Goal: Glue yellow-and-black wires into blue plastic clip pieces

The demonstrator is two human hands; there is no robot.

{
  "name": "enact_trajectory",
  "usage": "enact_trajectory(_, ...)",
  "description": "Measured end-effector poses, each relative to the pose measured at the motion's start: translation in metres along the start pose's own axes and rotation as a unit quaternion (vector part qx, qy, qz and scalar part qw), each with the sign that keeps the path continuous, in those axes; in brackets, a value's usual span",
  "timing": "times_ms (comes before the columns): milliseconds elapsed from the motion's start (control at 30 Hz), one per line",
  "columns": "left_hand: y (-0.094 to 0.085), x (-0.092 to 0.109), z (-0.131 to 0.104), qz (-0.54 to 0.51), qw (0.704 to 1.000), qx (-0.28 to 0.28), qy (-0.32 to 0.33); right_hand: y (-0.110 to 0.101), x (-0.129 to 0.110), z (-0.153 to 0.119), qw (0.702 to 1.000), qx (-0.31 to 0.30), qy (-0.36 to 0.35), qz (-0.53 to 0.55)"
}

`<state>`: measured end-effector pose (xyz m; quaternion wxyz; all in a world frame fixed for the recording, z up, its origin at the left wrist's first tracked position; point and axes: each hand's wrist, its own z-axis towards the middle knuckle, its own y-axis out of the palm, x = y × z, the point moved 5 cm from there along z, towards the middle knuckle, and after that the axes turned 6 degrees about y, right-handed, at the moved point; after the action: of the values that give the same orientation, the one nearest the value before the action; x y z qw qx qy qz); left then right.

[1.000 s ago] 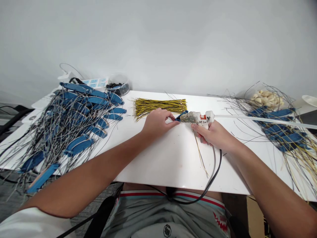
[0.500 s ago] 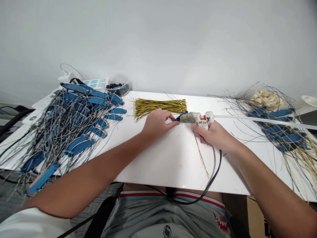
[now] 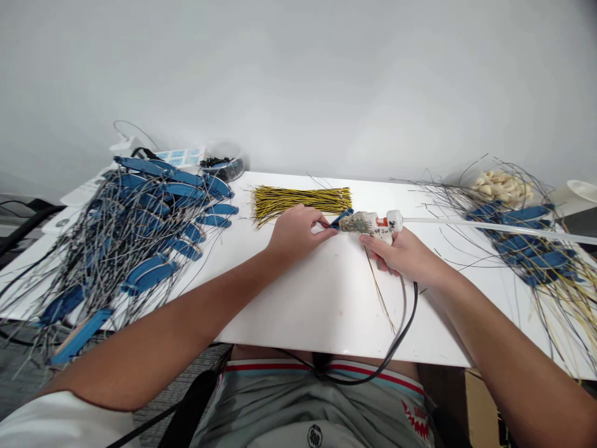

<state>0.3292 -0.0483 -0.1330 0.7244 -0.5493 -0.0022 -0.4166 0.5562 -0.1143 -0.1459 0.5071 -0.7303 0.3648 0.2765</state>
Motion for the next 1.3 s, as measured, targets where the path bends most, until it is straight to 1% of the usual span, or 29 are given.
enact_trajectory(167,0.001,0.000,0.000,0.001,1.000,-0.002,0.002,0.000,0.001,0.001,1.000,-0.001,-0.001,0.004)
enact_trajectory(433,0.001,-0.001,0.000,0.002,1.000,-0.005,0.001,0.001,0.005,0.004,0.999,0.004,0.001,0.039)
enact_trajectory(600,0.001,-0.001,0.000,-0.001,1.000,-0.012,0.002,0.001,0.006,0.003,0.999,0.006,0.009,0.038)
enact_trajectory(967,0.000,0.000,0.000,0.000,1.000,-0.009,0.006,0.001,0.009,0.004,0.999,0.020,0.010,0.041)
enact_trajectory(1133,-0.001,0.001,0.000,0.002,1.000,-0.010,0.003,0.000,-0.001,-0.004,0.999,0.042,-0.006,0.002)
enact_trajectory(1300,-0.001,0.001,0.000,-0.004,1.000,-0.008,0.000,-0.006,-0.011,-0.010,0.991,0.106,-0.037,-0.079)
